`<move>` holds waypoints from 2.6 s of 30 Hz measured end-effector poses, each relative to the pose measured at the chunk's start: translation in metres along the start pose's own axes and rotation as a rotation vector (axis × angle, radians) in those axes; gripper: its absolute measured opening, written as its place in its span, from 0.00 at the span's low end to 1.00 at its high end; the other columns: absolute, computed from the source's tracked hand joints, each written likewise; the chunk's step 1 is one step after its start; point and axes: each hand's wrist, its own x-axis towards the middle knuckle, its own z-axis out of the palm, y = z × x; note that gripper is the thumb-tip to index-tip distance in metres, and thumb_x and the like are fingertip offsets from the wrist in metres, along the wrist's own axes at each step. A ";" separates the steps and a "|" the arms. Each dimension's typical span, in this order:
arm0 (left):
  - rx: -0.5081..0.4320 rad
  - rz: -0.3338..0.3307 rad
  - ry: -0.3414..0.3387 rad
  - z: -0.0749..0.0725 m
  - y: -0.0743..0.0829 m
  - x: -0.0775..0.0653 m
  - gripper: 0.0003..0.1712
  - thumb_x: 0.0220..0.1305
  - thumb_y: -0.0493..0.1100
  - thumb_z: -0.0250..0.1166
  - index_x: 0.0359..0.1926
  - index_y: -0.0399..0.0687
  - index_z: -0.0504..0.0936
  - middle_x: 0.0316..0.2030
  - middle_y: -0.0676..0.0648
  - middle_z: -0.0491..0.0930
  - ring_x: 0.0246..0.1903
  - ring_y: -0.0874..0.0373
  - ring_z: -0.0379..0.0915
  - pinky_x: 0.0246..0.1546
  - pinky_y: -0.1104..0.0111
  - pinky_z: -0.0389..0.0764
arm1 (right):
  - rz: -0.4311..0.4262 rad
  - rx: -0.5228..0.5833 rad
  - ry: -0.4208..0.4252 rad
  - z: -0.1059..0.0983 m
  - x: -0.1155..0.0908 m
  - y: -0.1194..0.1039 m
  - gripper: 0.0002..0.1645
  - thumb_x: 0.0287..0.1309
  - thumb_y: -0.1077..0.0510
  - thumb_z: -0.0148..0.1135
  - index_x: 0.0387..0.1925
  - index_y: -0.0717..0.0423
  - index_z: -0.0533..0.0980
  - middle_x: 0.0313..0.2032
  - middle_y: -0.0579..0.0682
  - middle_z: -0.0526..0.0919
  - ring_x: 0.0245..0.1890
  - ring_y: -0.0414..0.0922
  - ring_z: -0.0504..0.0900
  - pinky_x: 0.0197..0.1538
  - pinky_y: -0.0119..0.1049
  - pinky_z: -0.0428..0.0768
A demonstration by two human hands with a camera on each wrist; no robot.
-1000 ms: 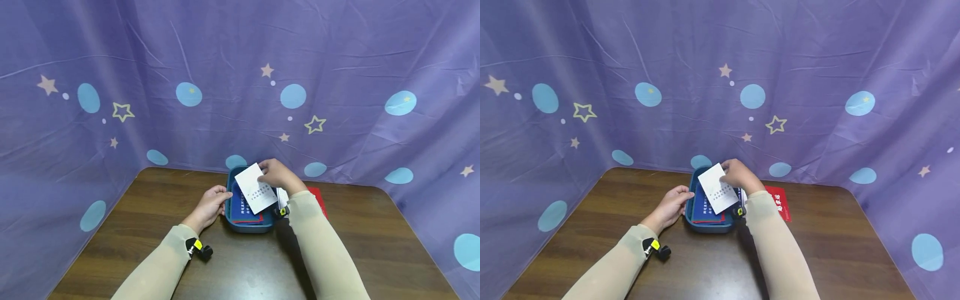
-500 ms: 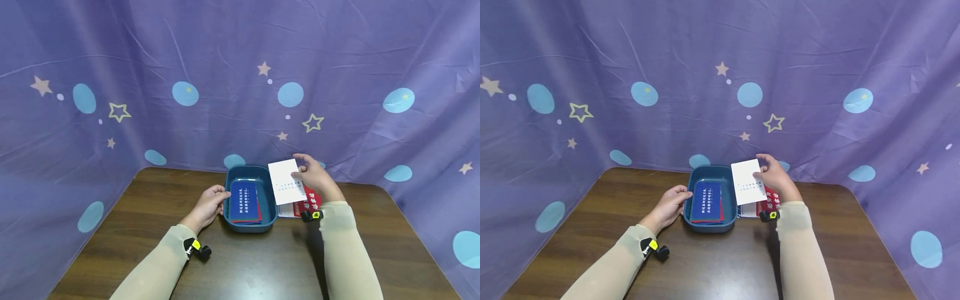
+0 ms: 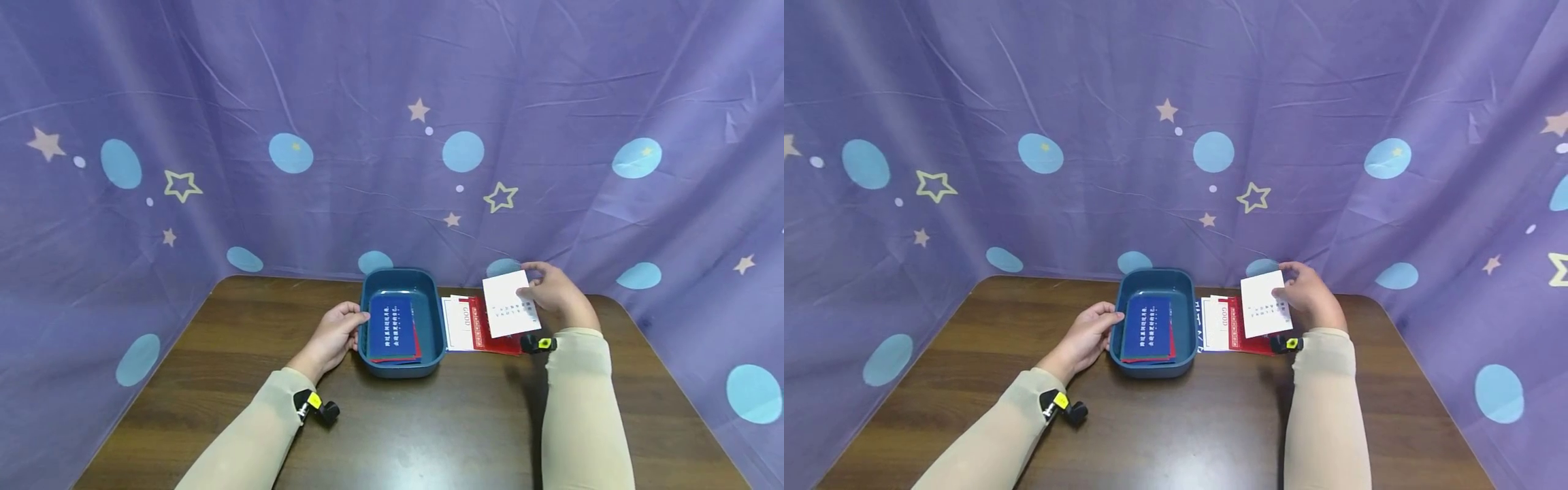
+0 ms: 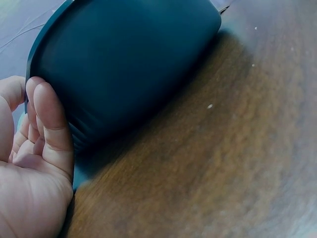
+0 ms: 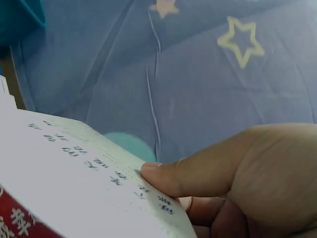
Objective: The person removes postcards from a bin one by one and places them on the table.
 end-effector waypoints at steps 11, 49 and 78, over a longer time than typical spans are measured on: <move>0.003 -0.008 -0.010 0.001 0.002 -0.002 0.09 0.72 0.35 0.66 0.42 0.43 0.72 0.18 0.55 0.74 0.13 0.64 0.68 0.12 0.75 0.75 | 0.122 0.086 -0.064 0.013 0.016 0.032 0.43 0.67 0.62 0.71 0.78 0.61 0.61 0.47 0.59 0.74 0.42 0.52 0.74 0.44 0.44 0.77; -0.009 -0.005 -0.004 0.000 0.001 0.000 0.07 0.72 0.34 0.66 0.41 0.43 0.73 0.18 0.54 0.75 0.13 0.64 0.68 0.12 0.75 0.75 | 0.123 -0.383 -0.119 0.048 0.023 0.018 0.51 0.55 0.36 0.80 0.69 0.63 0.73 0.64 0.70 0.79 0.55 0.63 0.81 0.59 0.65 0.82; -0.003 0.005 -0.014 -0.002 -0.002 0.000 0.08 0.71 0.35 0.66 0.41 0.43 0.73 0.19 0.54 0.75 0.12 0.65 0.68 0.12 0.75 0.75 | 0.076 -0.402 -0.133 0.059 0.024 0.011 0.51 0.52 0.38 0.83 0.70 0.60 0.74 0.67 0.72 0.76 0.59 0.67 0.79 0.60 0.71 0.80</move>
